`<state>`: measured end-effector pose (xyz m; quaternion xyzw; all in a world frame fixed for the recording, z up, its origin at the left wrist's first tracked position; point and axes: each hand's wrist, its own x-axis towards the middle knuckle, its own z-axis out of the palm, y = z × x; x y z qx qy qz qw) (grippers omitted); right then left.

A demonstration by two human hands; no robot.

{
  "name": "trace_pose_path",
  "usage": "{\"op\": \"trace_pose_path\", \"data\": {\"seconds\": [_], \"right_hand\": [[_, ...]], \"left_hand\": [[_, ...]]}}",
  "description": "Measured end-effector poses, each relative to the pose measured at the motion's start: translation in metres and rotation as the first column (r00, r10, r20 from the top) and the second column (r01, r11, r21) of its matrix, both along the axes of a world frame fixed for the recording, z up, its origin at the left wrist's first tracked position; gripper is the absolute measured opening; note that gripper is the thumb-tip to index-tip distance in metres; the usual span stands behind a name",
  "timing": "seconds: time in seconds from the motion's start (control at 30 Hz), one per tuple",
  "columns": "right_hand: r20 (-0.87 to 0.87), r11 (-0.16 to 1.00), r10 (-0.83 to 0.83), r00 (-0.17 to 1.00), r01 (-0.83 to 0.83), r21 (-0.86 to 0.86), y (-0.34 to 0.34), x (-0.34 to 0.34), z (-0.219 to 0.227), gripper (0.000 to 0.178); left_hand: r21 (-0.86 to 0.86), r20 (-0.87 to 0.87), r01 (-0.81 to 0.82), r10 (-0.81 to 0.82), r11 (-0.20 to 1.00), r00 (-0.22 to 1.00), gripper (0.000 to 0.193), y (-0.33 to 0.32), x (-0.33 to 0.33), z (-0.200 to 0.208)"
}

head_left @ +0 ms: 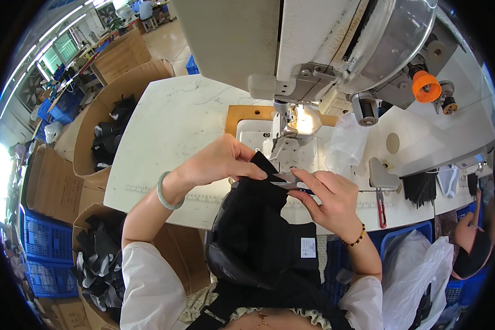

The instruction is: Stitching together components of shoe uppers using an industrial sewing machine and trimming excess thread with nippers.

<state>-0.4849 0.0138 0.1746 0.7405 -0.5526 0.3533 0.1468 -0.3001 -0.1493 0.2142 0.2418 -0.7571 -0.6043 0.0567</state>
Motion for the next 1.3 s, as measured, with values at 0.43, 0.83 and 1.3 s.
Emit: {"op": "trace_pose_path", "data": {"seconds": [0.43,0.83,1.3], "right_hand": [[0.405,0.995,-0.051,0.913,0.014,0.094,0.005,0.003,-0.005,0.035],[0.152,0.999,-0.034,0.988,0.030,0.029,-0.007,0.007,-0.004,0.033],[0.509,0.998,-0.059,0.859,0.035,0.058,-0.005,0.008,-0.003,0.023]], "left_hand": [[0.038,0.052,-0.022,0.020,0.999,0.998,0.018,-0.004,-0.001,-0.003],[0.161,0.009,-0.106,0.106,0.981,0.994,0.011,-0.001,0.000,-0.007],[0.145,0.009,-0.106,0.105,0.984,0.994,0.011,-0.003,0.000,-0.008]]}}
